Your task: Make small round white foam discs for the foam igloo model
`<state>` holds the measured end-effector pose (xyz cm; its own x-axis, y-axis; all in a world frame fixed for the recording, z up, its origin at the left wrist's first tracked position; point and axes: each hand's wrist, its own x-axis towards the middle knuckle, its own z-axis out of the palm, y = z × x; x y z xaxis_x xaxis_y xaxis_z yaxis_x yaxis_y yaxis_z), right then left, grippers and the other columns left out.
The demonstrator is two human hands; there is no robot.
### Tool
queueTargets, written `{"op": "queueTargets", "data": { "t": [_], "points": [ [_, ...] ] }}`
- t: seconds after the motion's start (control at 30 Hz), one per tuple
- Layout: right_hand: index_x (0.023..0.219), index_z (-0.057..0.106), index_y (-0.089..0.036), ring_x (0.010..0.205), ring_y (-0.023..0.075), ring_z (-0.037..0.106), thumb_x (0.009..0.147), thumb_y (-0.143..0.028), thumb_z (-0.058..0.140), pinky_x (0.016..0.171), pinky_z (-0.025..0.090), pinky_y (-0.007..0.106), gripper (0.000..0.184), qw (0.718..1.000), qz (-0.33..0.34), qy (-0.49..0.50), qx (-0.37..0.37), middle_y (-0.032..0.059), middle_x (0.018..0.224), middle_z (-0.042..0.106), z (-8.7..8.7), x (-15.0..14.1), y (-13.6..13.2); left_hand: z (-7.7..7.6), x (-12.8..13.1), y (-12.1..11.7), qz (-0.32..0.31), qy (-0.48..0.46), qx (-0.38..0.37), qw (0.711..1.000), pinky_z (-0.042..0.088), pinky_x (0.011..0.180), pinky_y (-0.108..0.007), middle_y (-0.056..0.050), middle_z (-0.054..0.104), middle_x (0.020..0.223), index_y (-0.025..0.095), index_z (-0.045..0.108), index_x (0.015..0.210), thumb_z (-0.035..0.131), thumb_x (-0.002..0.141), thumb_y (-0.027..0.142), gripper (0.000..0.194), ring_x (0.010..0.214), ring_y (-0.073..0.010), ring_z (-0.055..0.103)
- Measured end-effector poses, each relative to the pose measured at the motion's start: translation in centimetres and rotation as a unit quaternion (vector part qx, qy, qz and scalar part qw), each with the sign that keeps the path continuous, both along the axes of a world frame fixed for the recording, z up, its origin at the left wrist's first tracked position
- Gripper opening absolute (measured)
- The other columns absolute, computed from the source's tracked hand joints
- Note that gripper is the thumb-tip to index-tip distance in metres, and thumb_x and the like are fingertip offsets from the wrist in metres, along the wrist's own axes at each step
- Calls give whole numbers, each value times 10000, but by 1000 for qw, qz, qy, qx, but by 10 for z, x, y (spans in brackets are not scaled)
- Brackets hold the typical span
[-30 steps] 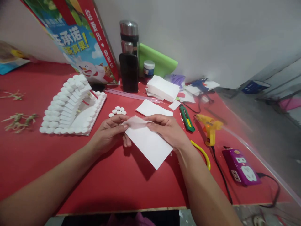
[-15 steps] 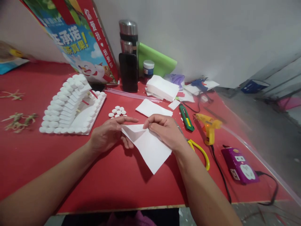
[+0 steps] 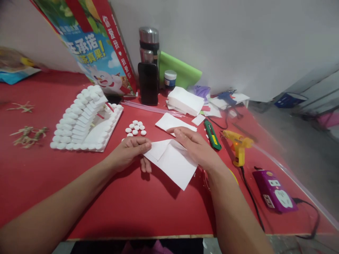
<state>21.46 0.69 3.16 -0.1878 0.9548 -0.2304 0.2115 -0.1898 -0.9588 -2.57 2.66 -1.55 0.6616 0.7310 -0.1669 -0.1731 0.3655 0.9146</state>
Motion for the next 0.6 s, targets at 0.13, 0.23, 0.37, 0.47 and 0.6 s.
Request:
{"op": "queueTargets", "data": {
  "t": [0.13, 0.23, 0.37, 0.47, 0.6],
  "points": [
    [1102, 796, -209, 633, 151, 660, 817, -531, 836, 543, 488, 241, 431, 996, 53, -20, -72, 44, 841, 776, -5, -5, 0, 0, 2, -2, 0, 22, 10, 1000, 610, 489, -244, -103, 761, 605, 127, 656, 855, 769, 899, 535, 426, 523, -220, 759],
    [1021, 827, -212, 644, 154, 670, 769, -446, 894, 553, 489, 244, 351, 997, 38, 2, -73, 36, 825, 782, -12, -10, -2, 1, 2, -2, 10, 38, 17, 999, 607, 494, -235, -103, 764, 609, 114, 672, 912, 766, 910, 507, 403, 511, -207, 752],
    [1033, 856, -229, 607, 131, 643, 744, -400, 911, 536, 450, 235, 340, 996, -14, 71, -48, 26, 795, 784, -15, -12, -1, 2, 2, -1, 49, 18, 28, 998, 603, 498, -230, -74, 762, 597, 110, 688, 1024, 794, 907, 395, 326, 501, -198, 746],
    [999, 868, -232, 598, 128, 644, 704, -346, 927, 545, 454, 237, 322, 990, -24, 122, -61, 28, 778, 792, -15, -10, 2, 2, 0, 0, 75, -9, 43, 996, 607, 502, -237, -73, 769, 609, 100, 713, 1111, 785, 916, 331, 311, 494, -194, 741],
    [911, 872, -232, 595, 132, 650, 693, -295, 903, 540, 456, 236, 229, 985, -12, 158, -67, 34, 769, 797, -14, -5, 3, 3, -3, 0, 85, -41, 35, 995, 617, 520, -256, -92, 774, 624, 85, 767, 1080, 753, 910, 247, 235, 516, -208, 751]
  ]
}}
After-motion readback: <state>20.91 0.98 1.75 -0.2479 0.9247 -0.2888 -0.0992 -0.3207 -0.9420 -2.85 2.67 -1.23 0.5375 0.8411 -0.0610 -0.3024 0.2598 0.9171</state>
